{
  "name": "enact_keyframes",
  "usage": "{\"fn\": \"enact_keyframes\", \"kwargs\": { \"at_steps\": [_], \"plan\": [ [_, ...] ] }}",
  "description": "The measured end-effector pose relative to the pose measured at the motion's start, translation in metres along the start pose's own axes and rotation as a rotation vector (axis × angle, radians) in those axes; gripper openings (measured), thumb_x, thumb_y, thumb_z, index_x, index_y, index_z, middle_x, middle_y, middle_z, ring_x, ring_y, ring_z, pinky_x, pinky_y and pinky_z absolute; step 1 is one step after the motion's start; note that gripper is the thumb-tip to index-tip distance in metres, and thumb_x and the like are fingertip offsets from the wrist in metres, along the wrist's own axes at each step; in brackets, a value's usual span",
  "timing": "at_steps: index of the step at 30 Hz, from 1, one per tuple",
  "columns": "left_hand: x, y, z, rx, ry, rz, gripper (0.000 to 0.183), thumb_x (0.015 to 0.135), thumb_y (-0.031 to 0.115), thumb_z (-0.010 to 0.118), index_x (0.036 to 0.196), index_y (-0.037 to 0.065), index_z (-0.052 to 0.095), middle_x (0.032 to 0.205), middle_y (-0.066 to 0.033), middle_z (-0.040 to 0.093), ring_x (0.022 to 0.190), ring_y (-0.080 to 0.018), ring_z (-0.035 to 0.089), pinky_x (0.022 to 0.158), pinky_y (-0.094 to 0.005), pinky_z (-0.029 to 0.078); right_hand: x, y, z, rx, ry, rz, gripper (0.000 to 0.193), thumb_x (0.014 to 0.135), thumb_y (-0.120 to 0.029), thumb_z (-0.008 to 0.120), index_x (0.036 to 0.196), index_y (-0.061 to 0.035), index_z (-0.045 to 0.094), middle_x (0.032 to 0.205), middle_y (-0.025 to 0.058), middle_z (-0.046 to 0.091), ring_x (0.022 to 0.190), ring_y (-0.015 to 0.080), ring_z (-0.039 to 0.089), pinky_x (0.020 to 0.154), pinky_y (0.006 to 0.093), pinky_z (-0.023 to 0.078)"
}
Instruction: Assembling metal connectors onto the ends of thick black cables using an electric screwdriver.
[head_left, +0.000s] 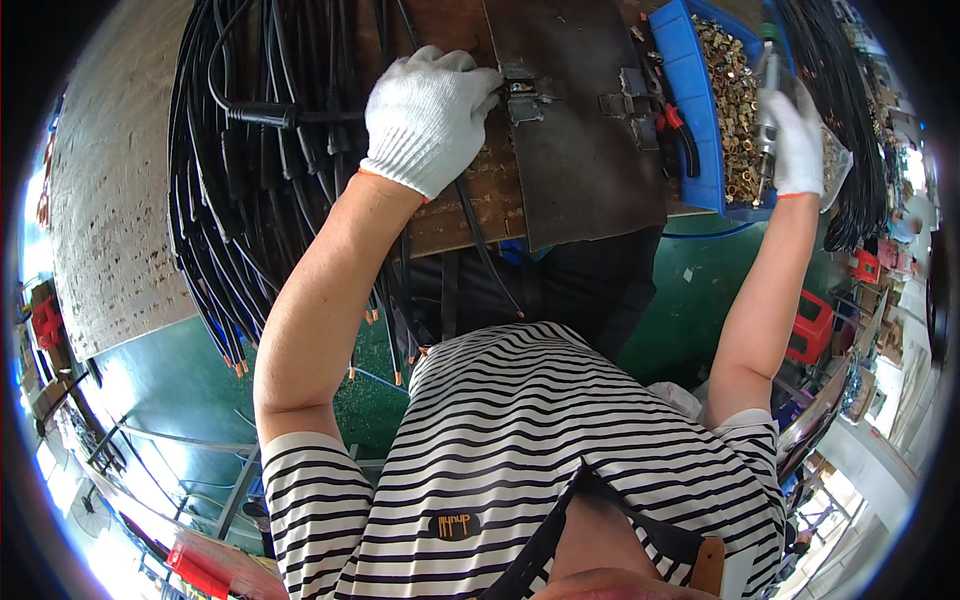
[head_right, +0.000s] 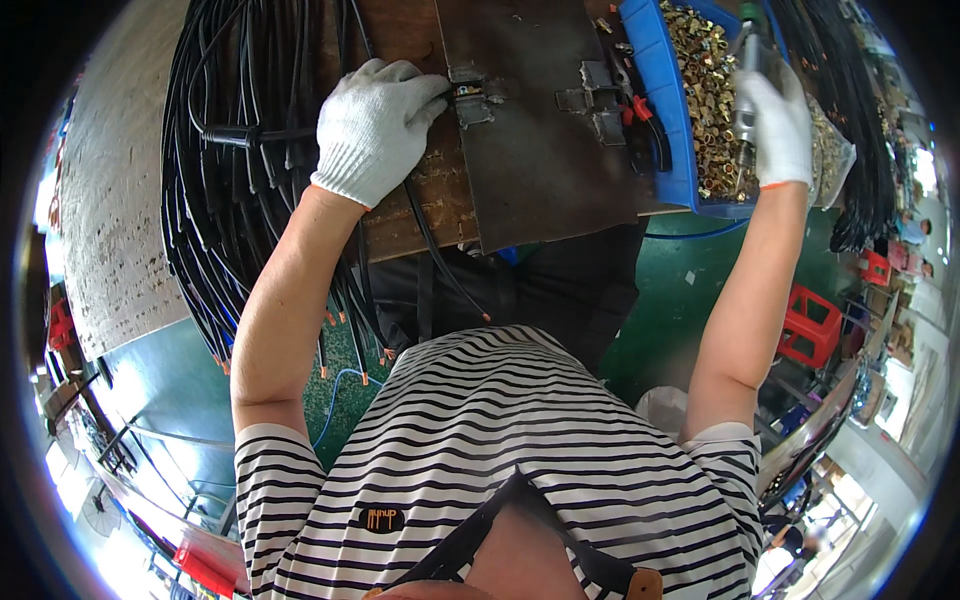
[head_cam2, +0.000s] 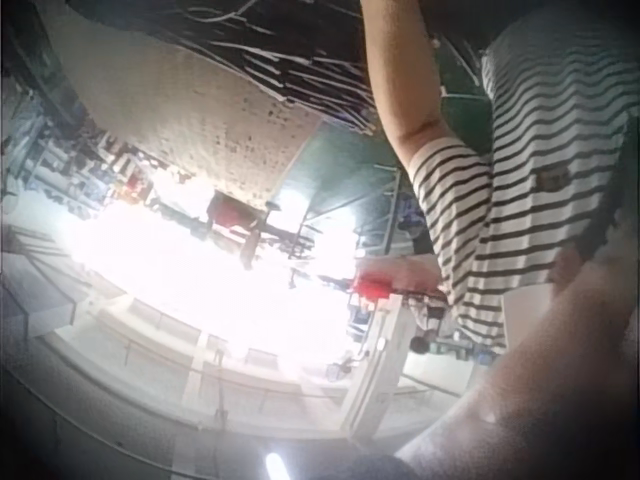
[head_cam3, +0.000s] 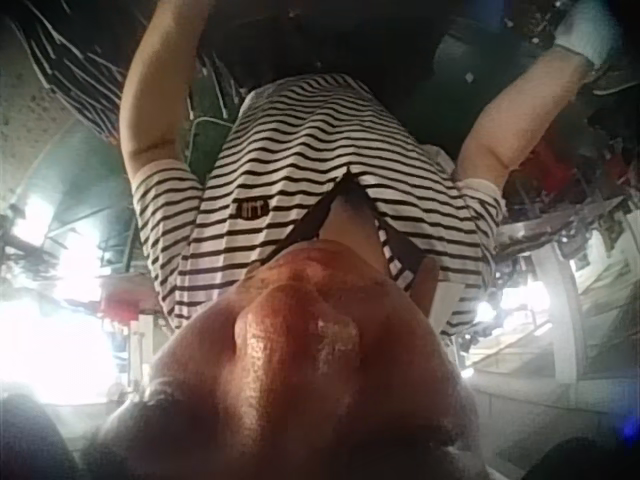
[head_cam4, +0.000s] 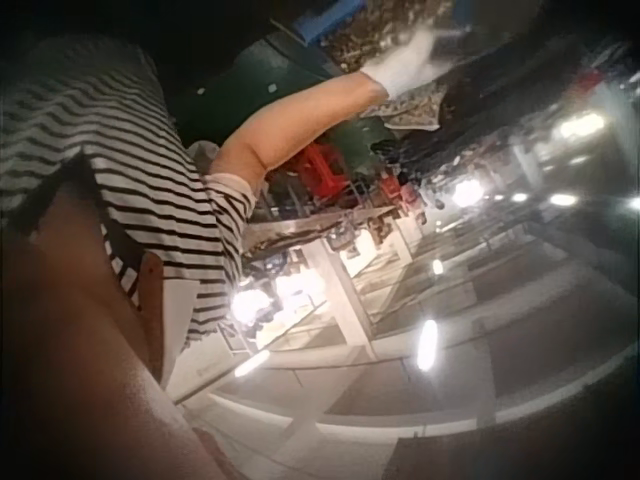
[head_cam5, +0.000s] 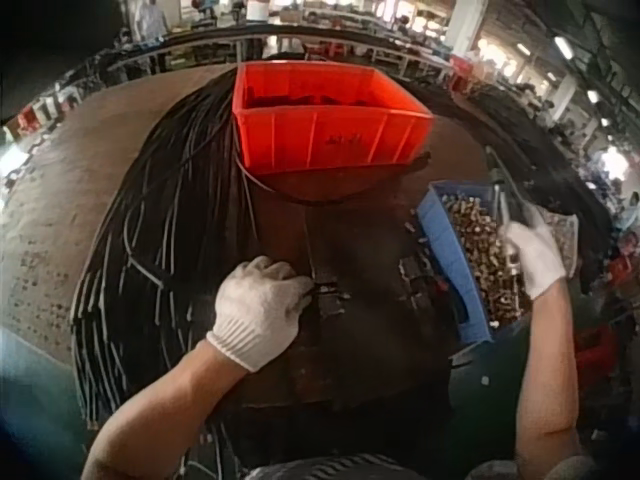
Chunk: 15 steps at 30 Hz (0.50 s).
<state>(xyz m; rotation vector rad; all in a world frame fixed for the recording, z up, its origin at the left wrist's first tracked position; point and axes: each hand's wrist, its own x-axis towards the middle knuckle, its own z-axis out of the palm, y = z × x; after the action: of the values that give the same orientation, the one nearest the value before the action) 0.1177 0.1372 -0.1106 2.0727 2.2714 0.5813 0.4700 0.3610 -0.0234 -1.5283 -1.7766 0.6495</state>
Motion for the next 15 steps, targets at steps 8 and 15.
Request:
{"fn": "enact_keyframes", "kwargs": {
  "at_steps": [8,15],
  "plan": [
    [0.000,0.000,-0.001,0.013,-0.010,-0.007,0.026,0.098,0.027,0.069,0.120,0.019,0.081,0.116,-0.0038,0.077,0.116,-0.0293,0.068,0.104,-0.0441,0.053,0.003,-0.085,0.022,1.557,-0.920,-0.158,0.048,0.095,-0.019,0.063,0.137,0.0001,0.052,0.112,0.0117,0.055,0.098,0.0207,0.057,0.080,0.0411,0.048],
    [-0.001,-0.002,-0.001,0.022,0.006,0.015,0.026,0.098,0.028,0.069,0.119,0.019,0.082,0.113,-0.0038,0.077,0.113,-0.0298,0.069,0.101,-0.0435,0.055,-0.052,-0.138,0.129,1.386,-0.529,-0.389,0.025,0.104,-0.023,0.066,0.123,-0.0065,0.065,0.103,0.0123,0.073,0.078,0.0197,0.072,0.069,0.0376,0.062]
  ]
}}
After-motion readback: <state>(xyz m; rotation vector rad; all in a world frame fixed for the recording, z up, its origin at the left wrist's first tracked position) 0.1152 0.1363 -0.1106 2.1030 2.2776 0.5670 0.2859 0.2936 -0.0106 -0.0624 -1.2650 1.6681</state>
